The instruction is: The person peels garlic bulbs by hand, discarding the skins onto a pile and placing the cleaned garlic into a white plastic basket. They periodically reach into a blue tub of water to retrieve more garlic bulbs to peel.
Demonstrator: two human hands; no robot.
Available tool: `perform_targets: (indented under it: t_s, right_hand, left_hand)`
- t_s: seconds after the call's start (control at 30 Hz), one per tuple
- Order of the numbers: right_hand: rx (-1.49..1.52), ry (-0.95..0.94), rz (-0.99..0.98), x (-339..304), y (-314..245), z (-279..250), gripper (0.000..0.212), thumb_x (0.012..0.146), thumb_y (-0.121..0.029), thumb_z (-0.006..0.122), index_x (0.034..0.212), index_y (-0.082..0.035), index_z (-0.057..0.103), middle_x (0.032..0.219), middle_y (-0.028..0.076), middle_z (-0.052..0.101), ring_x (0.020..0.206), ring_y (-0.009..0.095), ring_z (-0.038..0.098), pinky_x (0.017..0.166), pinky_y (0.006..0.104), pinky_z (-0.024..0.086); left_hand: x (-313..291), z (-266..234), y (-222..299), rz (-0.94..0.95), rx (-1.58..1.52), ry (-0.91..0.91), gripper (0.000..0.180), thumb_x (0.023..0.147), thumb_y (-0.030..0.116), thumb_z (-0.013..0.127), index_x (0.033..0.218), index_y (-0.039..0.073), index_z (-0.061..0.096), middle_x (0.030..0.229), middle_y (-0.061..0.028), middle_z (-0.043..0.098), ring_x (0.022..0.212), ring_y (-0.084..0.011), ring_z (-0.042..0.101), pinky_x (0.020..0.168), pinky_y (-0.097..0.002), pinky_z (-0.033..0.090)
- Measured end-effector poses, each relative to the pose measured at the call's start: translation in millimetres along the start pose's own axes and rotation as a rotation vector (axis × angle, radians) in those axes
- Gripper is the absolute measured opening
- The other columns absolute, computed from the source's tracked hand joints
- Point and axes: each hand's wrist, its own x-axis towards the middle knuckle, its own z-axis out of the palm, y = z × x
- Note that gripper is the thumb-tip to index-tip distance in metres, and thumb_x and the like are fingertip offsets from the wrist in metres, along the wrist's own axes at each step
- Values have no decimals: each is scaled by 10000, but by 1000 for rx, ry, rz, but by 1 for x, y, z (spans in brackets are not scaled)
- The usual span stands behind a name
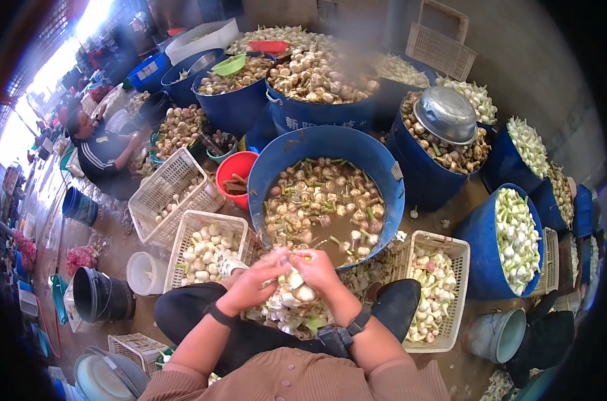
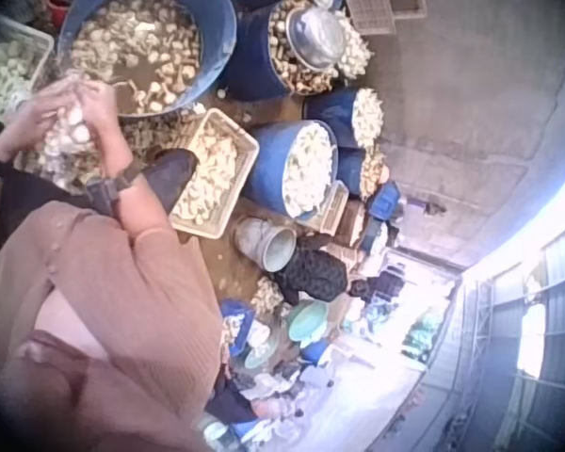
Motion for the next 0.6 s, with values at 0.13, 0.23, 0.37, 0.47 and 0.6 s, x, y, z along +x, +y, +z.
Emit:
perform_targets:
  t_s: [0.13, 0.23, 0.37, 0.47, 0.6]
  right_hand:
    - [438, 142, 59, -2, 1, 3, 217, 847, -119, 580, 983, 49, 568, 869, 81, 614, 714, 121, 587, 628, 260, 495]
    - [805, 170, 8, -16, -20, -8, 184, 882, -119, 501, 985, 21, 561, 896, 128, 621, 712, 157, 612, 577, 274, 525]
    - [-107, 41, 112, -22, -14, -59, 275, 916, -217, 440, 1007, -9, 595, 882, 76, 635, 533, 130, 567, 478, 253, 499]
    - [-554, -106, -424, -29, -7, -27, 274, 890, -234, 474, 945, -5, 613, 761, 135, 616, 537, 215, 563, 531, 345, 460]
    - [-445, 28, -286, -30, -41, 8, 270, 807, -251, 603, 749, 13, 612, 572, 106, 535, 510, 105, 465, 496, 292, 410]
  left_hand:
    - [-9, 16, -10, -121, -124, 252, 266, 769, -28, 538, 1024, 30, 581, 1095, -153, 581, 1020, -265, 561, 889, -332, 436]
    - [-14, 23, -8, -334, -660, 638, 162, 799, 8, 567, 959, 3, 594, 984, -119, 622, 904, -218, 607, 839, -308, 467]
    - [-19, 20, -22, -521, -815, 893, 83, 783, 45, 626, 843, -12, 621, 892, -76, 616, 828, -159, 582, 767, -288, 462]
    - [-26, 25, -18, -569, -623, 888, 81, 745, 40, 659, 822, 20, 643, 847, -66, 598, 790, -163, 555, 709, -284, 441]
    - [-10, 24, 10, -72, 361, 638, 162, 667, -8, 684, 817, 29, 633, 777, -92, 569, 681, -211, 559, 599, -299, 445]
